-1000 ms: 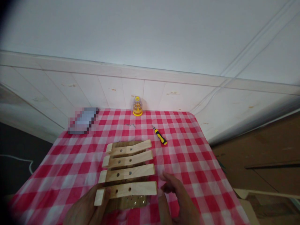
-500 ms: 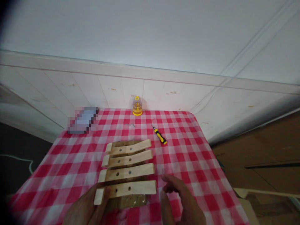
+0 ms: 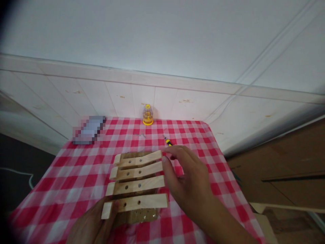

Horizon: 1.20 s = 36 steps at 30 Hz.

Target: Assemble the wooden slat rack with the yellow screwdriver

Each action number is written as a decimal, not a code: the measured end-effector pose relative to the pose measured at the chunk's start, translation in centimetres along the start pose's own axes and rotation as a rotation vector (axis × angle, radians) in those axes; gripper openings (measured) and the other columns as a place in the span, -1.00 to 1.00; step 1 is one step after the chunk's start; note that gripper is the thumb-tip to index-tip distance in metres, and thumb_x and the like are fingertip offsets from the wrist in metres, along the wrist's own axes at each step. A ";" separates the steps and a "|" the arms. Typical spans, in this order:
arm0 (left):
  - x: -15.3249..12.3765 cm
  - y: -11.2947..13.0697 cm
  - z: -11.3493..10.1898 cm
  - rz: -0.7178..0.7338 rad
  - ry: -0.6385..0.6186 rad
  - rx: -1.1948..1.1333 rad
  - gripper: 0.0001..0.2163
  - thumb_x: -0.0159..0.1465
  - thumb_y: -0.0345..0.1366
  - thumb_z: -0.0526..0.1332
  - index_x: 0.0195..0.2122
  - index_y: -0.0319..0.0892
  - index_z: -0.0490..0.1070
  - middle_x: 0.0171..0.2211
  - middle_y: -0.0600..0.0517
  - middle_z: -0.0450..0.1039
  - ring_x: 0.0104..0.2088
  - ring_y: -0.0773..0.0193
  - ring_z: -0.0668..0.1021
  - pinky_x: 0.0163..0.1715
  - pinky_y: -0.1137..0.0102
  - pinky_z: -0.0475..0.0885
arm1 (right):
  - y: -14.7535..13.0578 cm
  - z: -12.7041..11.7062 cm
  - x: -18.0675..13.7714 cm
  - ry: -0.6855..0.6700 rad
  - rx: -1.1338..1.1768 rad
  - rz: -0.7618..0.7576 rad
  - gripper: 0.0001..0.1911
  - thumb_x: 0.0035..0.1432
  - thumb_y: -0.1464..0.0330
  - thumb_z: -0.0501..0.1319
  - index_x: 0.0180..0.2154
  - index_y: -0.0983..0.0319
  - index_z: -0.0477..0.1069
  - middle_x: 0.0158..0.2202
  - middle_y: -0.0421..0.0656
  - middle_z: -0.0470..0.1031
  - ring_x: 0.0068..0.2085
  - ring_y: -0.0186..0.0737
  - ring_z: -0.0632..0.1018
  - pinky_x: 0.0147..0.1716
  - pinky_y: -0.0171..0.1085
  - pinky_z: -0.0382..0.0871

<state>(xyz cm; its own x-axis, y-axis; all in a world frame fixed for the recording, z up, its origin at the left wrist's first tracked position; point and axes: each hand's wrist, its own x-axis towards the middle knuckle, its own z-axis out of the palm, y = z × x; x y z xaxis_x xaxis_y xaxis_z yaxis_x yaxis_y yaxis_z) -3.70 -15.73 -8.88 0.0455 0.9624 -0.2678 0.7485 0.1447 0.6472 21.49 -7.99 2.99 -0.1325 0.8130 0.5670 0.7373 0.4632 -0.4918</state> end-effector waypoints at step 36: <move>-0.4 2.4 -0.6 -0.020 0.131 0.142 -0.50 0.47 -0.09 -0.15 0.01 -0.21 0.53 -0.05 -0.20 0.69 -0.10 -0.09 0.72 -0.17 0.13 0.60 | -0.9 -2.2 -8.1 0.025 0.037 0.358 -0.85 0.28 0.34 0.23 -0.17 0.16 0.58 -0.30 -0.15 0.68 -0.34 -0.20 0.67 -0.51 -0.36 0.55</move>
<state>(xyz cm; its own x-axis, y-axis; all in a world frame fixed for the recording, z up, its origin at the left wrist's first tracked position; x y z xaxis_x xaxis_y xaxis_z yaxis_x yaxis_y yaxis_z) -2.33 -15.63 -6.79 -0.0500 0.9828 -0.1779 0.8348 0.1389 0.5328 23.36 -15.77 0.31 0.1465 0.9172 0.3704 0.7095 0.1635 -0.6855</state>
